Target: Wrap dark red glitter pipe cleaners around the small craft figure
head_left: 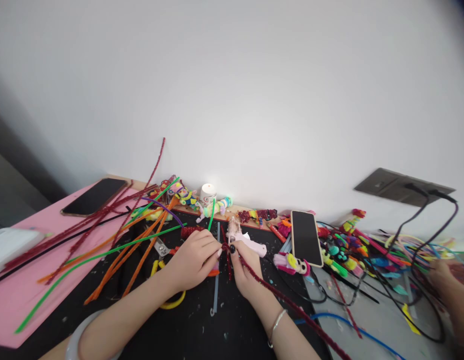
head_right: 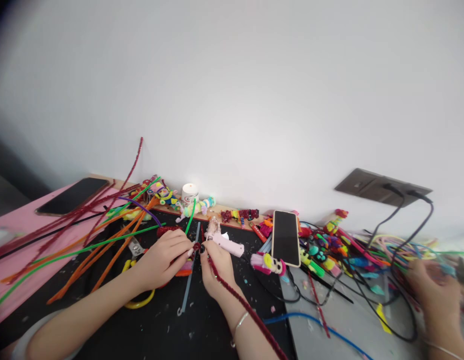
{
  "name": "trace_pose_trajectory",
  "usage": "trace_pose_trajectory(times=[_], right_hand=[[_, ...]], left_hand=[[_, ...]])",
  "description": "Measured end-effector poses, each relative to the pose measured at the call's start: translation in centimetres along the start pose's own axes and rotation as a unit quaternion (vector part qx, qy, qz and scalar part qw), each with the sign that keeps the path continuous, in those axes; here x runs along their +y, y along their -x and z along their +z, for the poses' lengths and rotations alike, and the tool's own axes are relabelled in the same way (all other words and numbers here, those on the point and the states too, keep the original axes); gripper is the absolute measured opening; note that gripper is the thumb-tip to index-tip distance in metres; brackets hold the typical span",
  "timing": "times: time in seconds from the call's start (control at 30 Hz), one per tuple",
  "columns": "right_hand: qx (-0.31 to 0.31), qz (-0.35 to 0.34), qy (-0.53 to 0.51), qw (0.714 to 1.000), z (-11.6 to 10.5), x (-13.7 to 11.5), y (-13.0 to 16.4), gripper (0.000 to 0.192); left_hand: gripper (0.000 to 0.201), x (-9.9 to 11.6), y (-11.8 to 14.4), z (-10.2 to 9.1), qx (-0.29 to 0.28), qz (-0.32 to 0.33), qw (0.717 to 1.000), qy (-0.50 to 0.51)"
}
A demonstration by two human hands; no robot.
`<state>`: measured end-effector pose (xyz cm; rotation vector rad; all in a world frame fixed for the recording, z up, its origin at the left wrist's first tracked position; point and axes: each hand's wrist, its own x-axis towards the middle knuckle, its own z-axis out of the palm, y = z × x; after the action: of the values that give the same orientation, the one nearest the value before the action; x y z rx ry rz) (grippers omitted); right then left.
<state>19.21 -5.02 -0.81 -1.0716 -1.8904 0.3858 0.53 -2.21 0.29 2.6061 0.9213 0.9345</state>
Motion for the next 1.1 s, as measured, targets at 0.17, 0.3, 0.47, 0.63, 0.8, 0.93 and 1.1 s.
trace_pose_trajectory(times=[0.17,0.3,0.47,0.63,0.8,0.93,1.1], right_hand=[[-0.003,-0.005,-0.007,1.0,-0.1,-0.16,-0.07,0.022],[-0.009,-0.01,-0.015,1.0,-0.08,-0.22,-0.11,0.023],[-0.016,0.0,-0.004,1.0,-0.13,-0.32,-0.08,0.024],[-0.019,0.0,-0.009,1.0,0.04,-0.04,0.06,0.024],[-0.027,0.0,-0.015,1.0,-0.05,-0.22,0.01,0.024],[-0.03,-0.002,-0.014,0.999,-0.25,-0.5,-0.1,0.024],[-0.033,0.0,-0.021,0.999,-0.03,-0.22,-0.06,0.025]], left_hand=[[0.028,0.05,0.01,-0.02,0.003,0.006,1.0,-0.003],[0.027,-0.02,-0.03,0.02,0.005,0.008,1.0,-0.001],[0.027,-0.01,0.06,0.05,-0.003,0.006,1.0,-0.003],[0.027,-0.02,-0.01,0.08,-0.006,0.01,1.0,-0.003],[0.027,-0.09,-0.11,0.06,0.0,0.011,1.0,-0.002],[0.027,-0.07,0.03,0.08,0.002,0.013,1.0,-0.001],[0.027,-0.16,0.14,0.21,0.003,0.014,1.0,0.002]])
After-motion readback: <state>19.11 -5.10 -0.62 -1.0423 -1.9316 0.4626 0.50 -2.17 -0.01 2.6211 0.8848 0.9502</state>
